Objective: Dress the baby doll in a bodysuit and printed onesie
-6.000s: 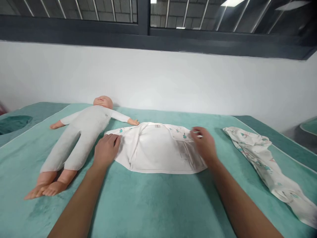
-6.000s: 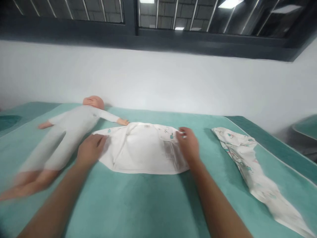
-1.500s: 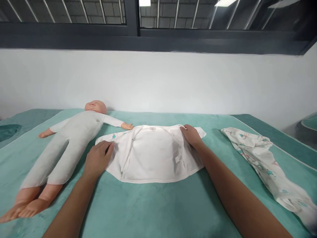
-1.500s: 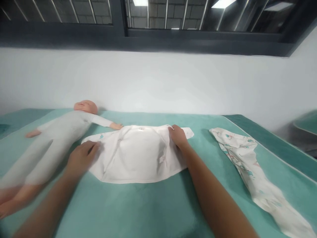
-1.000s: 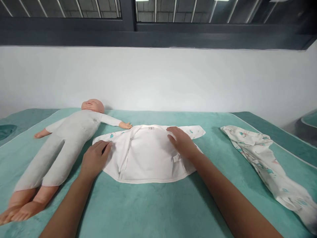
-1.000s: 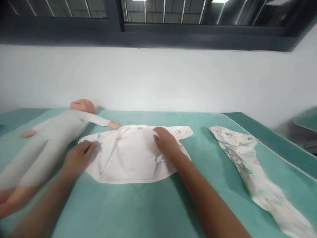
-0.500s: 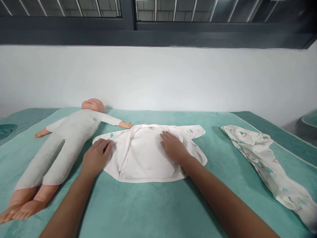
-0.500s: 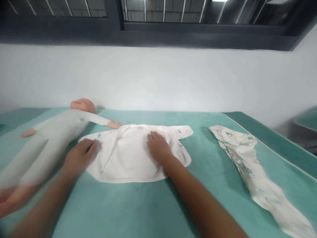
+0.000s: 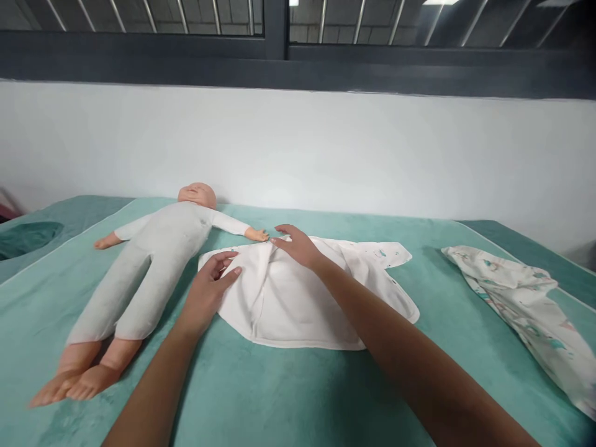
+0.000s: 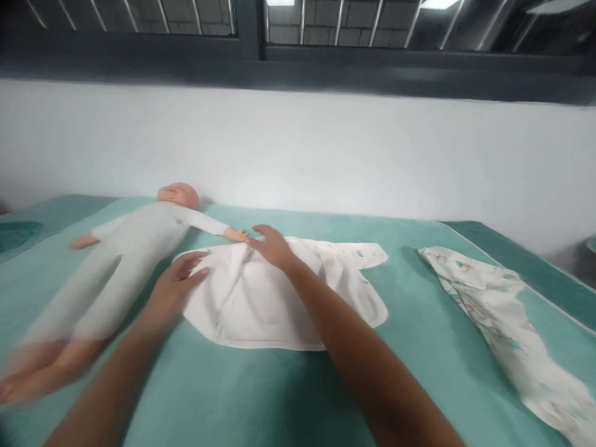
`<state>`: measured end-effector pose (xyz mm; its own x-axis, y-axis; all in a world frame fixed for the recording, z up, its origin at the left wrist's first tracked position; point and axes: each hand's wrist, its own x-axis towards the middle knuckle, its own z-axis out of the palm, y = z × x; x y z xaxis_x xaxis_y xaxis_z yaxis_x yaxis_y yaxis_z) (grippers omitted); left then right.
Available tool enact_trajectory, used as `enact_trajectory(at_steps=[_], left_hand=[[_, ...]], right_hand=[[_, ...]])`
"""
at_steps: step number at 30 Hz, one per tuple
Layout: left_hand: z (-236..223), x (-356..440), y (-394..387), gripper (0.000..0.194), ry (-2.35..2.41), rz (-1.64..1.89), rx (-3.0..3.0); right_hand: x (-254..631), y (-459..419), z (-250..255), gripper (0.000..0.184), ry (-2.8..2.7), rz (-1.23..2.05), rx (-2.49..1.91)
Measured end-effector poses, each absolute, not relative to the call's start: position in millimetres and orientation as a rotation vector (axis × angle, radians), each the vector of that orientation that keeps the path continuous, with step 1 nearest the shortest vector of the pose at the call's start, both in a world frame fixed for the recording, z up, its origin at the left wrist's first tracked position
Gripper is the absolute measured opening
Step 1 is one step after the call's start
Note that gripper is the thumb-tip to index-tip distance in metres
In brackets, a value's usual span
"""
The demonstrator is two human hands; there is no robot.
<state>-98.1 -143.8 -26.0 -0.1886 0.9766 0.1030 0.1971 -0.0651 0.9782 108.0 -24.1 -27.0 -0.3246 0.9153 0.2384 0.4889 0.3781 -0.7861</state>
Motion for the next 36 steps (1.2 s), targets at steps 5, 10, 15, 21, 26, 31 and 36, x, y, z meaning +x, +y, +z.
enact_trajectory(at_steps=[5, 10, 15, 21, 26, 31, 36], left_hand=[[-25.9, -102.0, -145.4, 0.044, 1.099, 1.342, 1.157], [-23.5, -105.4, -147.9, 0.052, 0.981, 1.263, 1.100], [-23.3, -105.6, -149.6, 0.045, 1.002, 1.201, 1.196], [-22.4, -106.6, -150.1, 0.041, 1.227, 1.216, 1.209], [-26.0, -109.5, -147.3, 0.040, 1.662, 1.238, 1.331], [-31.4, -110.0, -144.8, 0.033, 1.791, 1.474, 1.608], [-32.2, -107.3, -148.2, 0.024, 1.809, 1.593, 1.777]], right_hand=[[92.3, -8.3, -36.9, 0.033, -2.121, 0.748, -1.219], [98.9, -12.8, -39.8, 0.024, -2.246, 0.607, -1.218], [96.4, -8.3, -44.8, 0.010, -2.252, 0.386, -1.226], [85.3, -10.9, -48.7, 0.025, -2.375, -0.121, -1.270], [84.5, -19.2, -41.8, 0.026, -2.390, -0.144, -1.324], [80.7, -29.0, -41.6, 0.013, -2.440, 0.022, -1.122], [76.9, -30.3, -47.8, 0.015, -2.502, 0.146, -1.095]])
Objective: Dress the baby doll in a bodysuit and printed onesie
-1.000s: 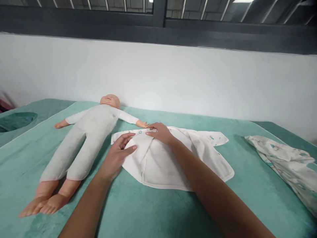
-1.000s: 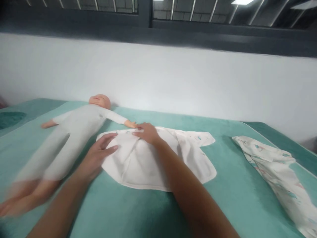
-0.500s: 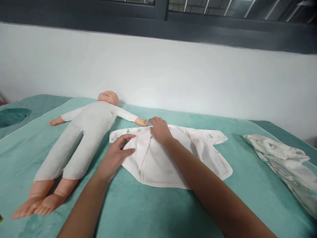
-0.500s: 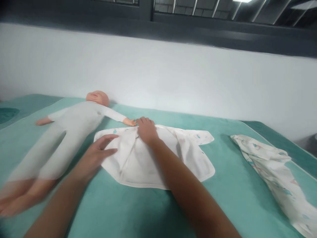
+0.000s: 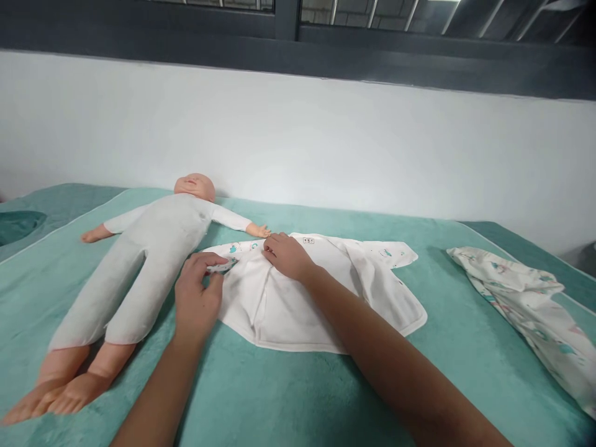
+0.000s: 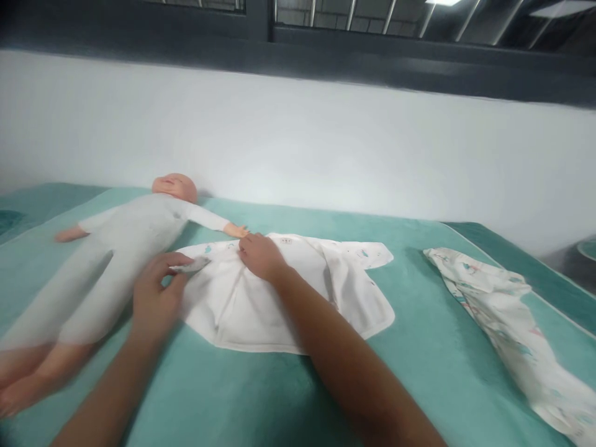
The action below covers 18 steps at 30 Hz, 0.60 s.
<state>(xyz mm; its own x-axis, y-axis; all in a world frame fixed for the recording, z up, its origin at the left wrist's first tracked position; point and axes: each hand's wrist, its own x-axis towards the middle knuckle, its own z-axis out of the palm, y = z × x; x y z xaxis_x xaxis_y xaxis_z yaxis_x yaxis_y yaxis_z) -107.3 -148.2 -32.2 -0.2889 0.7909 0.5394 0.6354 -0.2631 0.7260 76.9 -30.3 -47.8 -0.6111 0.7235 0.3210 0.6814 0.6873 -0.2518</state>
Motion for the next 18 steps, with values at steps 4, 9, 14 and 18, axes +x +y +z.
enact_trajectory(at_steps=[4, 9, 14, 18], left_hand=[[-29.1, -99.1, -152.8, 0.023, 1.554, 1.110, 2.068], [-22.4, -90.7, -160.8, 0.026, 1.502, 0.657, 2.101], [-14.8, -88.9, -166.9, 0.025, 1.404, 0.668, 2.034], [-10.4, -90.6, -168.7, 0.026, 1.378, 0.744, 1.996]], right_hand=[[81.8, -28.4, -50.8, 0.019, -2.451, 0.254, -1.073], [104.7, -35.0, -52.7, 0.022, -2.345, 0.246, -1.209], [147.2, -52.2, -53.9, 0.026, -2.153, 0.203, -1.453], [180.0, -63.2, -49.4, 0.029, -1.731, 0.565, -1.518]])
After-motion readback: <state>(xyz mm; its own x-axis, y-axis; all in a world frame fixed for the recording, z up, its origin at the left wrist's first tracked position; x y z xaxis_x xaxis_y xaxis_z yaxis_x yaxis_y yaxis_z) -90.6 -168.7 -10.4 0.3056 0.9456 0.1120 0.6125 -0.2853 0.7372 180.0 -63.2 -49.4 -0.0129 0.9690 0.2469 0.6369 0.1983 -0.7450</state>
